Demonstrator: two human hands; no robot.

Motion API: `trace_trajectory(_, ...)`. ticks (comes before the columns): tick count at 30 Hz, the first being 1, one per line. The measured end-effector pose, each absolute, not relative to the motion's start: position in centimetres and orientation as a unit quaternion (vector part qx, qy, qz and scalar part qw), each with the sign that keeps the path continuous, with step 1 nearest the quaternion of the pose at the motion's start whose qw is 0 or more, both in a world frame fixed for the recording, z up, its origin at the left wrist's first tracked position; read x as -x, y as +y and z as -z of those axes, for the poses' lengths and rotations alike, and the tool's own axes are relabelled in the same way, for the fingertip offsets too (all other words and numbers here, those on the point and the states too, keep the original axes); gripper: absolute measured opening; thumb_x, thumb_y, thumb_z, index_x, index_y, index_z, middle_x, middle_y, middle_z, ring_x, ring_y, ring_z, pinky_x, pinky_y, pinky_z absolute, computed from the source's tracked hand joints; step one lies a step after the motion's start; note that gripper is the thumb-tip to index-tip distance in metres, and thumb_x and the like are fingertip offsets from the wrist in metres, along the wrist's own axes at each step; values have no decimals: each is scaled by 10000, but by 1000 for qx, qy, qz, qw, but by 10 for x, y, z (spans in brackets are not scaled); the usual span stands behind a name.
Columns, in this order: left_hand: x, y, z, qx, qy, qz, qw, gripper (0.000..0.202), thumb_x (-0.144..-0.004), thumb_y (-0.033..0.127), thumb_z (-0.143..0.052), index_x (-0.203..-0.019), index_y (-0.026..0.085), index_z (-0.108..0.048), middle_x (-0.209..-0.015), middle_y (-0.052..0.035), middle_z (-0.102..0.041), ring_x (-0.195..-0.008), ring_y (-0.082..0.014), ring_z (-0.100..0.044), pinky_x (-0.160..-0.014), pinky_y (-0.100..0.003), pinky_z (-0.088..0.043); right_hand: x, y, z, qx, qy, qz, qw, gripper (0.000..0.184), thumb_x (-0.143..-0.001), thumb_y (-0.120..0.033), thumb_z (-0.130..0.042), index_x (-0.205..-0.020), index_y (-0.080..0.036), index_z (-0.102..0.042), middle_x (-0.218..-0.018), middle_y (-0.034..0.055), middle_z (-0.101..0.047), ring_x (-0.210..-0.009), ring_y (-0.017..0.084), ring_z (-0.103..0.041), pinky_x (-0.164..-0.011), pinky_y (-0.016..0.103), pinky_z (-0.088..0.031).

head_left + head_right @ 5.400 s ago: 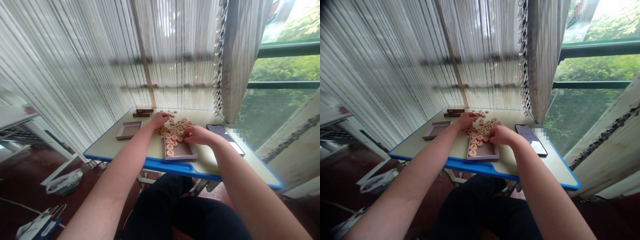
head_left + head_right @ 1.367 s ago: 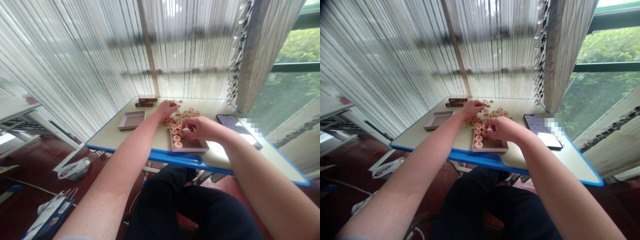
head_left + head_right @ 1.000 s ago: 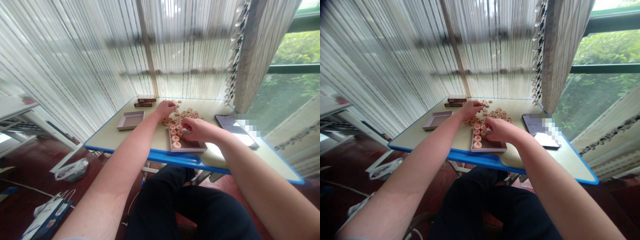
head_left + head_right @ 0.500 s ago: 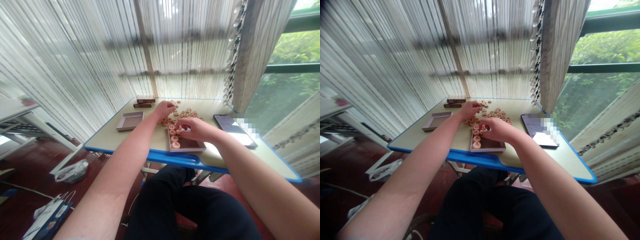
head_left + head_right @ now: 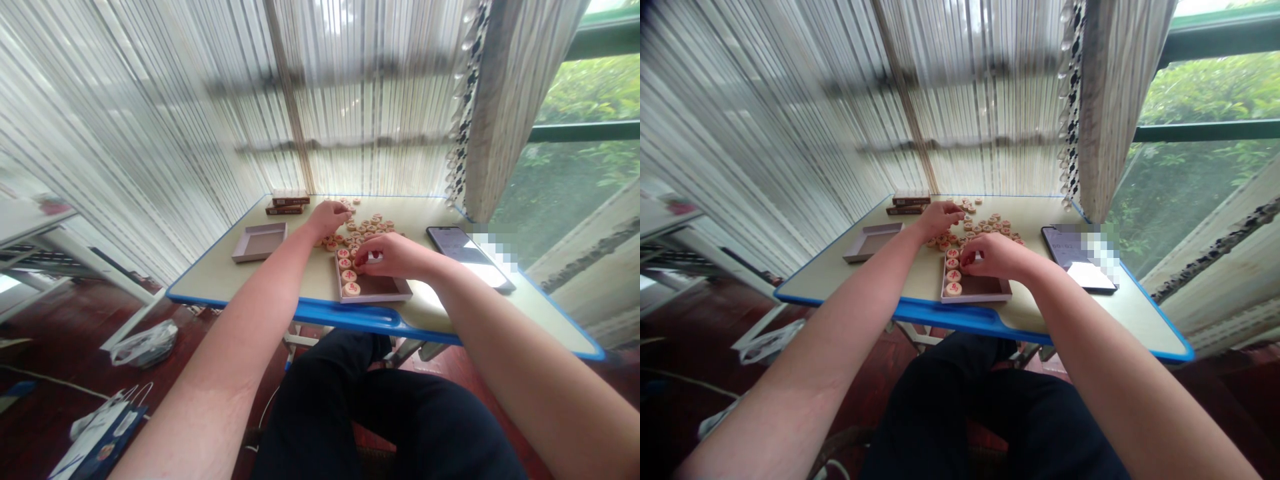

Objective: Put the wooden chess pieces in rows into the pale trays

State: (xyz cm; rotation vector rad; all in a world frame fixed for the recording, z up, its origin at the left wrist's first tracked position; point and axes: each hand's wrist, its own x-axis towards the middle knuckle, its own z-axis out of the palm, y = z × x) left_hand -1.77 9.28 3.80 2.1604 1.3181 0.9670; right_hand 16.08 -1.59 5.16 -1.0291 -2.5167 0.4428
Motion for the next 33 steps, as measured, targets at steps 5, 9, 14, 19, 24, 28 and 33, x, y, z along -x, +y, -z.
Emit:
trace_trajectory(5, 17, 91, -39, -776, 476, -351, 220, 291, -748, 368, -590, -857, 119, -694, -663, -21, -608, -624, -109, -509, -607, -252, -424, -161, -17, -53, 361, -896, -163, 200, 114, -712, -203, -615, -775, -223, -708, -814, -1, -665, -729, 132, -590, -709, 245, -454)
trace_trajectory(9, 17, 90, -39, -775, 478, -351, 220, 294, -752, 366, -583, -871, 122, -697, -678, -23, -617, -634, -110, -516, -613, -253, -427, -163, -15, -53, 360, -897, -163, 198, 146, -700, -194, -625, -822, -217, -700, -844, 11, -662, -754, 144, -586, -716, 258, -453)
trace_trajectory(14, 17, 88, -40, -775, 480, -349, 217, 288, -751, 361, -583, -860, 120, -697, -675, -23, -619, -646, -113, -523, -623, -252, -433, -165, -12, -51, 376, -892, -153, 199, 152, -714, -299, -658, -836, -219, -699, -821, 16, -664, -733, 148, -584, -690, 266, -456)
trace_trajectory(19, 17, 89, -41, -775, 476, -352, 222, 290, -755, 357, -582, -873, 118, -697, -684, -29, -622, -650, -114, -525, -624, -255, -438, -165, -11, -50, 370, -894, -156, 196, 140, -714, -276, -653, -832, -233, -714, -834, 9, -674, -741, 145, -597, -709, 264, -464)
trace_trajectory(24, 17, 89, -41, -775, 475, -350, 226, 290, -755, 357, -578, -873, 120, -696, -676, -28, -612, -638, -114, -514, -610, -256, -432, -166, -10, -50, 386, -887, -166, 190, 172, -713, -309, -651, -854, -236, -717, -843, 9, -689, -765, 162, -609, -709, 275, -466)
trace_trajectory(28, 17, 88, -42, -775, 475, -348, 229, 295, -754, 362, -574, -879, 123, -694, -671, -25, -607, -622, -110, -502, -595, -253, -423, -167, -11, -51, 388, -886, -171, 190, 171, -713, -304, -648, -854, -238, -718, -852, 8, -694, -772, 164, -607, -717, 274, -464)
trace_trajectory(33, 17, 84, -44, -771, 481, -346, 232, 294, -753, 370, -572, -859, 122, -691, -655, -22, -603, -603, -105, -491, -588, -250, -411, -169, -14, -57, 404, -879, -165, 192, 177, -724, -301, -637, -863, -227, -716, -856, 16, -690, -762, 164, -600, -701, 274, -456)
